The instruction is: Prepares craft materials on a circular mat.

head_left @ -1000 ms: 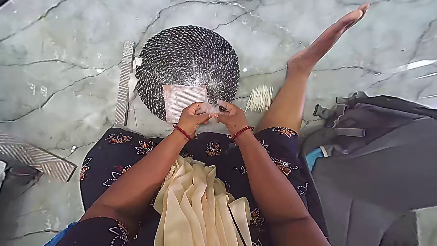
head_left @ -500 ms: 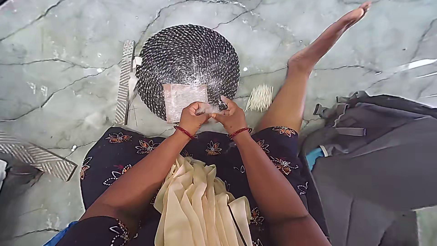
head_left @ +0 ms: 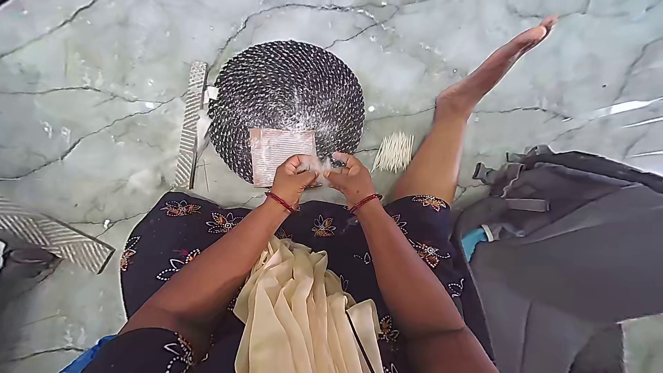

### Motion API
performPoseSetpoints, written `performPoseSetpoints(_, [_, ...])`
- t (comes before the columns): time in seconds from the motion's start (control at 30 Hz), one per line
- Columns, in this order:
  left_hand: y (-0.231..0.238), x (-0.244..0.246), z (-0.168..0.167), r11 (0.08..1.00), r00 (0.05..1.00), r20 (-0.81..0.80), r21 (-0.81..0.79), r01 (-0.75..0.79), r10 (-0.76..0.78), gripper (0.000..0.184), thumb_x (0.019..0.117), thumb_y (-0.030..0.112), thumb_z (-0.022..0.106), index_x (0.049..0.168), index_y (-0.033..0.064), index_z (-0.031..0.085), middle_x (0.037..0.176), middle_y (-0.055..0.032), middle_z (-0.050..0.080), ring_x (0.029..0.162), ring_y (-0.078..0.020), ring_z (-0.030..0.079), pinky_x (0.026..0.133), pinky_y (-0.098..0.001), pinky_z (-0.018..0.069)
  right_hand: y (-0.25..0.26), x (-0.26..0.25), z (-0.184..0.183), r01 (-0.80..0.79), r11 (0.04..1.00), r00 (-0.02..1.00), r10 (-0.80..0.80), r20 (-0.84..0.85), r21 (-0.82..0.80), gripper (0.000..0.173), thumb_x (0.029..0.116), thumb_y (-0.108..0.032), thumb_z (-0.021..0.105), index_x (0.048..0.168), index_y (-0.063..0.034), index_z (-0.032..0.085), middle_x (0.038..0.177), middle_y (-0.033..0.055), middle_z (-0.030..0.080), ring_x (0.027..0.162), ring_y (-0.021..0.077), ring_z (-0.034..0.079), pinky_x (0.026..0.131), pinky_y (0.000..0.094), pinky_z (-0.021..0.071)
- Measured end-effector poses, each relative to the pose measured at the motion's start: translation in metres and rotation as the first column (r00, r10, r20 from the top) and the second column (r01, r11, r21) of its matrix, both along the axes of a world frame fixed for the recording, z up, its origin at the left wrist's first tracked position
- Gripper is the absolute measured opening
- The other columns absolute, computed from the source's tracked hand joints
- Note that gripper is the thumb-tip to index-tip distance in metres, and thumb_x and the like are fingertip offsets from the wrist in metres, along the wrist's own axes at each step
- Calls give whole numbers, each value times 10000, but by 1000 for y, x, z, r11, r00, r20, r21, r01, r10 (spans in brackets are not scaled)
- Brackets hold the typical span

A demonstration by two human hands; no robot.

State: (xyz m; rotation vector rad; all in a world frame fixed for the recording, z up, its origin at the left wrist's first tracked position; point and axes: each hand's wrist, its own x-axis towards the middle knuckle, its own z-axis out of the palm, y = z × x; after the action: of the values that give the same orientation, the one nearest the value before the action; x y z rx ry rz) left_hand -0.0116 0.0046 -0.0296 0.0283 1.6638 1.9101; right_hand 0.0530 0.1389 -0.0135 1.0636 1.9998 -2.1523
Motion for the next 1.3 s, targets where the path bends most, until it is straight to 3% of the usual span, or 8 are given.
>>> performPoseSetpoints(0.3, [-4, -1, -6, 999, 946, -320, 30, -40, 47, 266, 917, 28, 599, 1163, -72, 616, 960, -20, 665, 823, -35, 654, 797, -244, 579, 5, 3, -5, 87, 994, 993, -81, -86, 62, 531, 900, 50, 714, 1396, 36, 522, 920, 108, 703, 710, 84, 678, 704, 258, 601])
performPoseSetpoints(0.57, [-28, -34, 23, 954, 867, -427, -32, -299, 257, 341, 1047, 175, 505, 1202, -97, 642, 1124, -172, 703, 1009, -146, 669, 878, -306, 545, -8, -23, -2, 28, 974, 999, -23, -25, 227, 568, 912, 14, 726, 1427, 42, 487, 956, 128, 714, 731, 78, 666, 716, 255, 576])
performPoseSetpoints(0.7, [-54, -63, 47, 888, 733, -518, 138, -438, 442, 204, 1033, 99, 535, 976, -32, 681, 878, -17, 715, 829, -32, 681, 808, -238, 576, -35, -55, -5, -123, 942, 992, 117, 39, 311, 562, 916, -16, 732, 1426, 33, 501, 915, 128, 722, 711, 90, 661, 726, 281, 570])
performPoseSetpoints(0.87, [-89, -83, 64, 821, 691, -474, 138, -554, 546, 149, 1036, 74, 561, 1012, -5, 685, 843, 24, 710, 755, -3, 664, 737, -191, 563, -53, -95, -20, -372, 756, 923, 241, 299, 539, 571, 932, -122, 745, 1445, 0, 524, 1024, 172, 750, 852, 265, 718, 833, 468, 568])
performPoseSetpoints(1.0, [-97, -85, 71, 870, 788, -406, 33, -493, 462, 316, 1036, 18, 491, 1322, -22, 618, 875, -36, 680, 720, -41, 629, 700, -210, 543, -58, -116, -19, -606, 457, 789, 241, 565, 651, 495, 981, -171, 681, 1448, -57, 561, 1206, 201, 716, 1159, 423, 658, 1004, 635, 472])
performPoseSetpoints(1.1, [-96, -88, 76, 913, 875, -359, -124, -389, 324, 602, 1027, -2, 476, 1606, 40, 315, 859, -75, 679, 690, -101, 636, 703, -267, 546, -58, -120, -22, -597, 466, 792, 213, 572, 653, 551, 967, -186, 709, 1467, -40, 531, 1240, 187, 704, 1174, 393, 658, 1011, 606, 486])
performPoseSetpoints(1.2, [-100, -92, 81, 877, 952, -305, -463, -127, -23, 371, 1056, 58, 464, 1404, -20, 567, 1079, -150, 741, 936, -236, 719, 898, -428, 566, -48, -110, -21, -443, 609, 882, 163, 443, 658, 668, 983, -218, 683, 1535, 24, 394, 1363, 257, 621, 1287, 418, 584, 1086, 594, 442])
performPoseSetpoints(1.3, [-97, -95, 76, 656, 900, -180, -741, 142, -398, 275, 1065, 92, 493, 1204, -37, 691, 1240, -256, 681, 1225, -413, 629, 1064, -624, 447, -32, -83, -6, -227, 677, 964, 56, 259, 700, 728, 980, -196, 682, 1555, 63, 319, 1509, 317, 458, 1341, 421, 531, 1110, 544, 441])
